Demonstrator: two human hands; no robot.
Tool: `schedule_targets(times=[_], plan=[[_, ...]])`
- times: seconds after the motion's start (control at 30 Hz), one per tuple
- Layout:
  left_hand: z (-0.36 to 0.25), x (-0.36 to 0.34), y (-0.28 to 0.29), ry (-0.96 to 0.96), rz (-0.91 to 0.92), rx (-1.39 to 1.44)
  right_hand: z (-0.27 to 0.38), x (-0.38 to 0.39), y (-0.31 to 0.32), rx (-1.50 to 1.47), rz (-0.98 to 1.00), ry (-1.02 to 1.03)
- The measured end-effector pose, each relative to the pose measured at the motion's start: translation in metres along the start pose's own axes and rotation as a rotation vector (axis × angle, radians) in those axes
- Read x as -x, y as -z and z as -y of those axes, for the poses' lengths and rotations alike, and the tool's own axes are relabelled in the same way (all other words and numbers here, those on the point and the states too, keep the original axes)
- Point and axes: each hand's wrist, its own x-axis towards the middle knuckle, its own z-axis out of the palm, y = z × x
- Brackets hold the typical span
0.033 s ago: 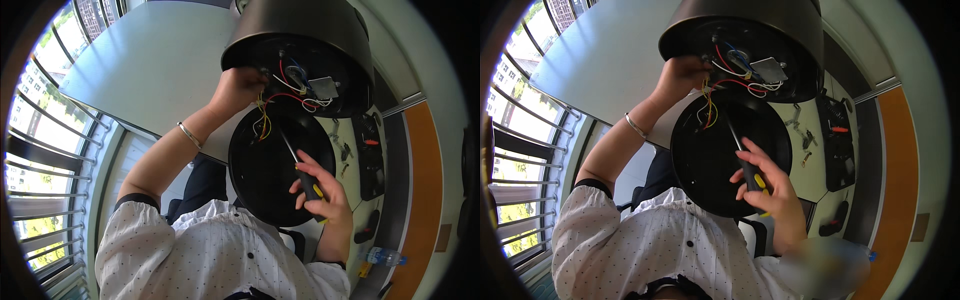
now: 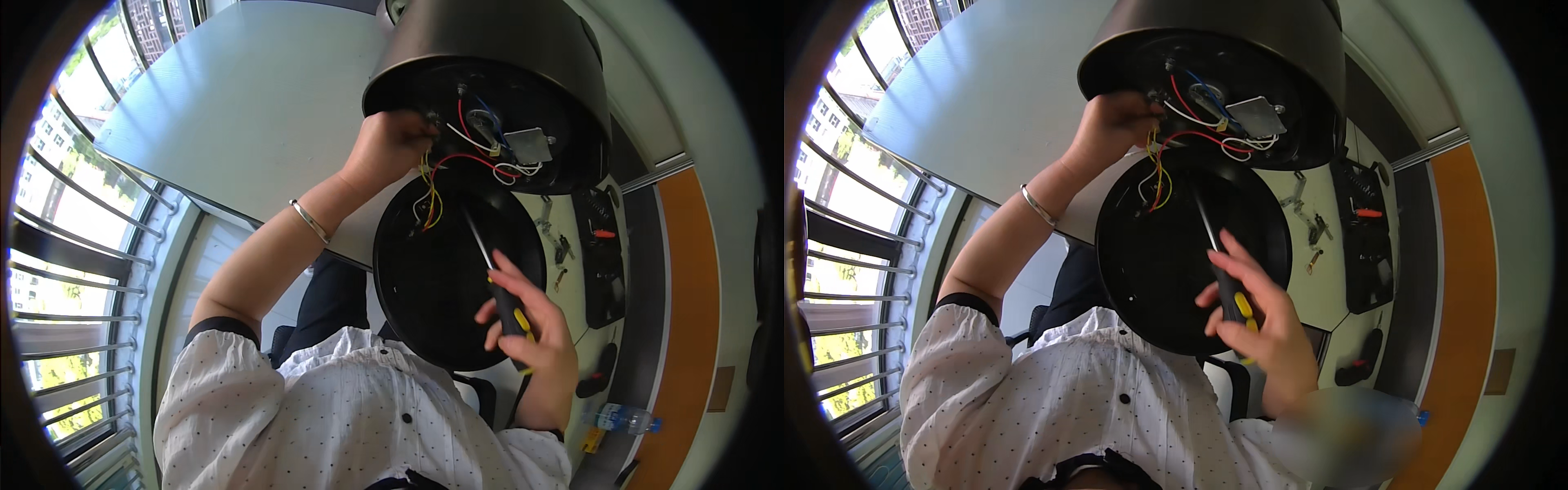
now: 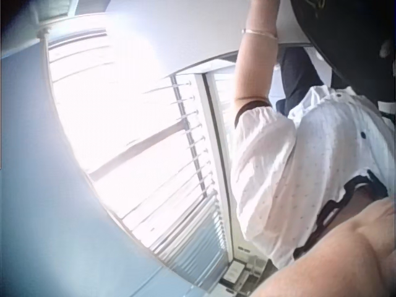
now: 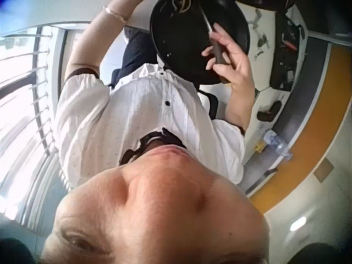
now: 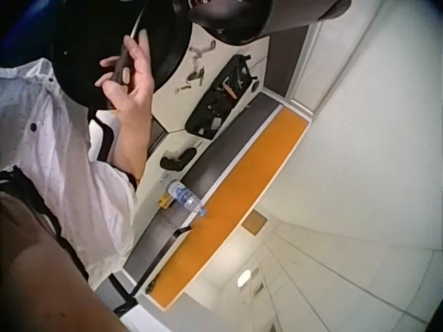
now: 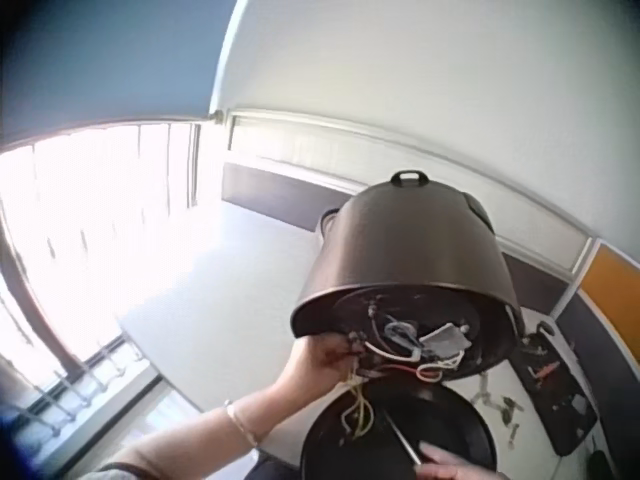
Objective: The person works on the internal wiring of a black cylindrical device, using a screwdriver to tighten connections and adjusting wires by hand. The task involves careful manipulation of small components inside the device's housing.
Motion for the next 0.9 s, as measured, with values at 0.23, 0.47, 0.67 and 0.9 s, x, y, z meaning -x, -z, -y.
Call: schedule_targets(times=[0.23,0.47,0.67,0.9], plan=[[-0.001,0.002,0.000,-0.123,-0.013,-0.146,0.022,0.011,-0.034,0.589,0.043,0.223],[0.002,-0.001,-0.003,-0.123,-0.030,-0.128,-0.006,-0.030,-0.044,0.788,-0.021,0.395],[0.001,-0.001,-0.002,-0.104,-0.036,-0.124,-0.007,-0.039,-0.053,0.773,-0.026,0.338],[0.002,-0.001,-0.001,-0.106,-0.027,-0.140,-0.011,-0.043,-0.057,0.744,-0.108,0.392]])
